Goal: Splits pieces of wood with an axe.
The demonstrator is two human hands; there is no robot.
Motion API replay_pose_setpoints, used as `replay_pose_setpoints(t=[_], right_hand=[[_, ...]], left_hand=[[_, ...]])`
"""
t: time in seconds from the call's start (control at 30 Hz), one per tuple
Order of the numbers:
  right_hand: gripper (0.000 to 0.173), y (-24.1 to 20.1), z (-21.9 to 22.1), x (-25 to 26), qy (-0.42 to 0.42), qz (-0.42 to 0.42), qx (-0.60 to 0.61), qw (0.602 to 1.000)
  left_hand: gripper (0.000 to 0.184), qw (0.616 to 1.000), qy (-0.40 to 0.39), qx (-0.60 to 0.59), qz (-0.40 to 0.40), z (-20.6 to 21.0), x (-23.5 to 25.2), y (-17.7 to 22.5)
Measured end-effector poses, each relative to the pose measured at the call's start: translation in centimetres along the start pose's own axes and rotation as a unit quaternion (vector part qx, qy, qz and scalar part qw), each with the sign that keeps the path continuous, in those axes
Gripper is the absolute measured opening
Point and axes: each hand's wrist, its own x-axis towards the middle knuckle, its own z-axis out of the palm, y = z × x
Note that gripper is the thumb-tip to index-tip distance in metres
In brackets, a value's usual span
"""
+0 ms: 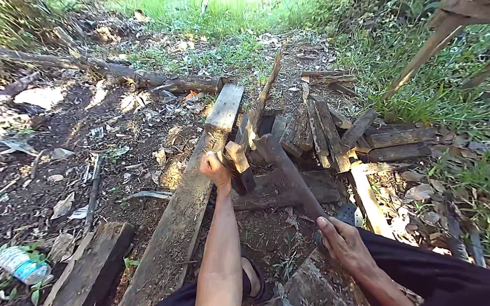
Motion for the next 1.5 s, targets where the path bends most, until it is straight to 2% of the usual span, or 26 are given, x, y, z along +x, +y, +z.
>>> replay_pose_setpoints(t=[0.07, 0.2, 0.3, 0.37, 0.47, 0.57, 0.63, 0.7, 0.8, 0.83, 0.9, 0.97, 1.03, 1.2, 1.27, 1.37, 1.5], right_hand=[[0.066, -0.4, 0.4, 0.3, 0.004, 0.018, 0.025, 1.0], [0.067, -0.2, 1.0, 0.5, 0.012, 0.063, 0.087, 0.994], [0.066, 0.5, 1.5, 0.5, 0.032, 0.102, 0.122, 0.987], [0.066, 0.7, 1.4, 0.8, 0.045, 0.124, 0.128, 0.983], [0.067, 1.2, 1.5, 1.1, 0.057, 0.149, 0.134, 0.978], [0.068, 1.5, 2.4, 0.9, 0.041, 0.184, 0.128, 0.974], [0.066, 1.7, 3.3, 0.6, 0.023, 0.199, 0.141, 0.97], [0.065, 2.0, 4.3, 0.5, 0.011, 0.207, 0.148, 0.967], [0.064, 2.3, 5.3, 0.4, -0.009, 0.208, 0.13, 0.969], [0.063, 2.3, 5.4, 0.3, -0.015, 0.207, 0.122, 0.971], [0.062, 2.3, 5.7, -0.2, -0.024, 0.197, 0.113, 0.973], [0.06, 2.4, 5.7, -0.5, -0.022, 0.182, 0.113, 0.976], [0.059, 2.3, 5.7, -0.9, -0.017, 0.166, 0.107, 0.98], [0.064, -1.7, 5.1, -0.4, 0.006, 0.101, 0.128, 0.987], [0.066, -4.4, 4.7, 0.2, 0.022, 0.039, 0.156, 0.987], [0.067, -9.0, 3.7, 1.7, 0.059, -0.093, 0.202, 0.973], [0.071, -16.3, 1.4, 4.4, 0.126, -0.285, 0.264, 0.913]], left_hand=[[0.035, 0.998, -0.013, -0.025, 0.056, 1.3, -0.1, 1.6], [0.029, 0.993, -0.068, -0.036, 0.085, 3.0, -0.6, 4.2], [0.037, 0.973, -0.194, -0.008, 0.123, 0.1, -3.8, 2.9], [0.042, 0.961, -0.254, 0.025, 0.104, -3.6, -7.6, 0.9], [0.051, 0.947, -0.293, 0.131, -0.012, -9.9, -15.6, -2.8], [0.05, 0.912, -0.27, 0.256, -0.171, -12.6, -21.2, -3.5], [0.047, 0.877, -0.272, 0.31, -0.247, -12.5, -22.7, -3.2], [0.048, 0.865, -0.251, 0.314, -0.3, -11.5, -23.1, -3.1], [0.06, 0.836, -0.206, 0.233, -0.452, -8.5, -22.3, -3.8], [0.064, 0.817, -0.215, 0.205, -0.495, -7.6, -22.1, -4.6], [0.066, 0.791, -0.254, 0.165, -0.531, -6.3, -22.4, -6.2], [0.058, 0.789, -0.278, 0.134, -0.532, -5.5, -22.8, -7.3], [0.049, 0.801, -0.266, 0.123, -0.522, -5.7, -23.0, -7.7], [0.041, 0.806, -0.234, 0.087, -0.537, -8.8, -24.2, -6.0], [0.042, 0.798, -0.227, 0.058, -0.555, -10.2, -25.7, -5.4], [0.043, 0.78, -0.216, 0.042, -0.585, -10.3, -26.8, -5.0], [0.045, 0.76, -0.209, 0.016, -0.615, -10.5, -26.2, -4.5]])
